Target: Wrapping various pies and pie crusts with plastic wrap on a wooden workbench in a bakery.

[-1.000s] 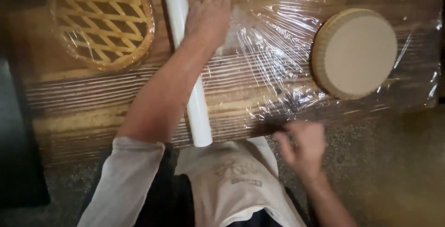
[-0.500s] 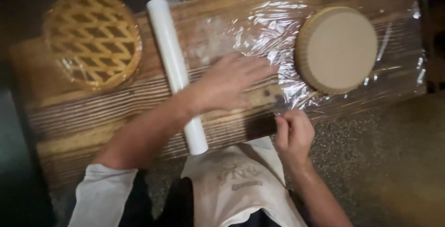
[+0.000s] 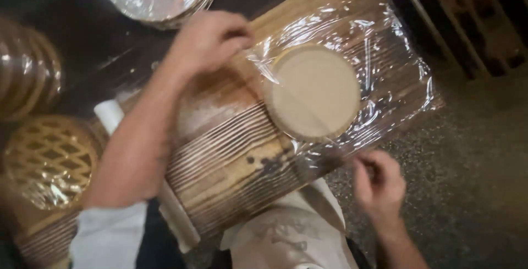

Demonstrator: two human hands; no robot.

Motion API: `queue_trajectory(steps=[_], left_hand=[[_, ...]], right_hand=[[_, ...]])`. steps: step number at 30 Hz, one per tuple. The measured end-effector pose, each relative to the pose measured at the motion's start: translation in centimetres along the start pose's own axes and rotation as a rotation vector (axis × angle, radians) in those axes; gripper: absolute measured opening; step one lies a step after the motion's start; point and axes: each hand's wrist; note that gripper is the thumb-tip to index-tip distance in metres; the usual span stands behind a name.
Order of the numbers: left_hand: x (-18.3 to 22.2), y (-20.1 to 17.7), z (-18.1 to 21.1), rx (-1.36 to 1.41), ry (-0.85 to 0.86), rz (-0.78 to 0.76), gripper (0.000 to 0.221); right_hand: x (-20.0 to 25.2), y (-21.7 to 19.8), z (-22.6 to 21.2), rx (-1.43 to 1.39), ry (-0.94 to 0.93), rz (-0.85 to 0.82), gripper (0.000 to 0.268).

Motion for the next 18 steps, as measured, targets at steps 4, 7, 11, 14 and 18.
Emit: queue_trajectory(steps=[4, 7, 11, 14, 18], left_hand=[[-9.2, 5.3, -0.1, 0.348, -0.415, -0.167, 0.007], [-12.3, 8.7, -1.4, 0.33, -0.662, -0.28, 0.011], [-14.5, 9.0, -2.0, -0.047, -0.767, -0.468, 0.045], [-15.5, 6.7, -0.3, -0.125, -0.802, -0.518, 0.053], [-16.2, 5.8, -2.5, -0.116, -0.794, -0.484, 0.046]], right_hand=[[-1.0, 0.1, 7.6, 0.325, 0.088, -0.192, 0.026], [0.2, 1.9, 12.0, 0.441, -0.178, -0.235, 0.045], [-0.5, 2.5, 11.8, 0.619, -0.339, -0.188, 0.053], [0.6, 2.2, 12.4, 0.687, -0.231, -0.226, 0.065], [1.6, 1.1, 12.9, 0.665, -0.235, -0.197, 0.057]])
Point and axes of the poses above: each hand's wrist, its own x-axis away from the middle knuckle, its own y-axis out of the palm, z = x × y, and after that the axes turned 14 degrees about x, right-handed
